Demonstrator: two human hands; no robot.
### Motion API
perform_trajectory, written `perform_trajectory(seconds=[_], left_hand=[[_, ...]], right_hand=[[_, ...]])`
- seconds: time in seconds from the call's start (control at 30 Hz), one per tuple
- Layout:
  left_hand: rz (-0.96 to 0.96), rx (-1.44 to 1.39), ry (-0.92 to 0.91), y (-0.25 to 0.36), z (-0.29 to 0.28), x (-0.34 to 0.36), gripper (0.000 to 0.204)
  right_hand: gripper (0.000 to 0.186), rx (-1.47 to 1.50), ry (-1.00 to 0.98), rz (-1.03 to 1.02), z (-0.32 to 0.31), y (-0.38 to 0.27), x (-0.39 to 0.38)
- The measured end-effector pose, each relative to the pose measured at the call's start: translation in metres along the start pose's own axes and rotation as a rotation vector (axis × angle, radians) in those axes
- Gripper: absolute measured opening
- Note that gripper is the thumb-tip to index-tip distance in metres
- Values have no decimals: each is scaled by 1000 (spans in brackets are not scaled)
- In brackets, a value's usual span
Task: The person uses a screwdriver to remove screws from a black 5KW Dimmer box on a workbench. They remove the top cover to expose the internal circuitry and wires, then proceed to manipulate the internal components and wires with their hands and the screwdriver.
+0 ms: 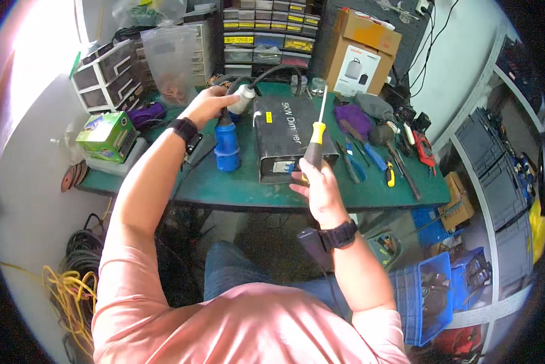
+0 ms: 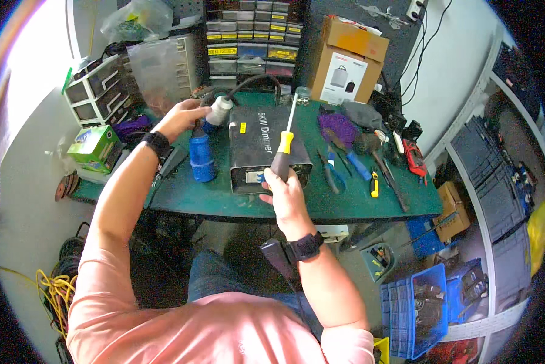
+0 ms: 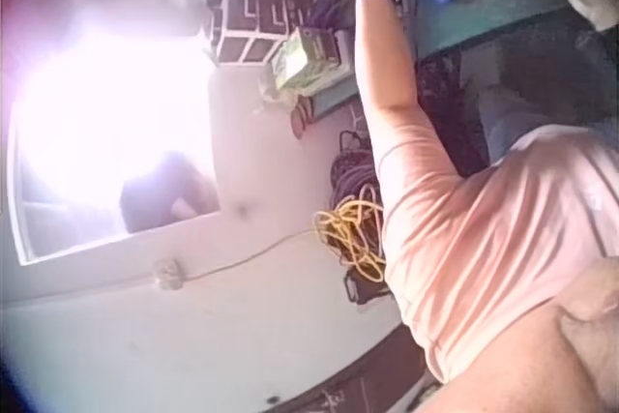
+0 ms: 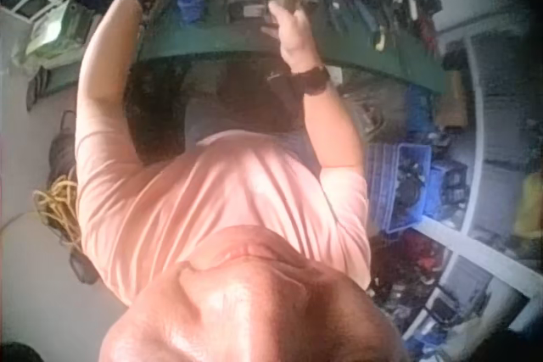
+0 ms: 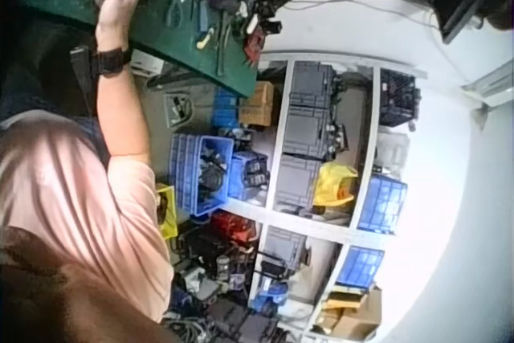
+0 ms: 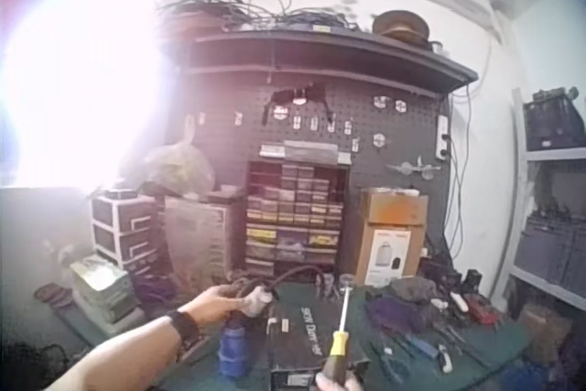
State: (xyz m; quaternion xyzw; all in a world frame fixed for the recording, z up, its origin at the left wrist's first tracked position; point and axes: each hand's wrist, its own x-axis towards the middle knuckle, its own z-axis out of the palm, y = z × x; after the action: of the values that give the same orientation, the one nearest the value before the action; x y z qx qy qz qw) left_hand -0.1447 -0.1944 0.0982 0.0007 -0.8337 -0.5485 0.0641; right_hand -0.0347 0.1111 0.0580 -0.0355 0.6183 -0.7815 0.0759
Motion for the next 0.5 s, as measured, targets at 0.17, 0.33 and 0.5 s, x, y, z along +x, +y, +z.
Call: perform_trajectory(seconds=[0.17,0.33,0.5], left_hand=[[74,-212,-91,7,29,-1,30],[125,-139,130,6,53,-15,38],[272,73,131,14,65,-24,30]], right_hand=[[33,50,10,-11,10,2,9],[31,-1,74,-49,10,1,28],[28,-108,143,-85,1,5,45]])
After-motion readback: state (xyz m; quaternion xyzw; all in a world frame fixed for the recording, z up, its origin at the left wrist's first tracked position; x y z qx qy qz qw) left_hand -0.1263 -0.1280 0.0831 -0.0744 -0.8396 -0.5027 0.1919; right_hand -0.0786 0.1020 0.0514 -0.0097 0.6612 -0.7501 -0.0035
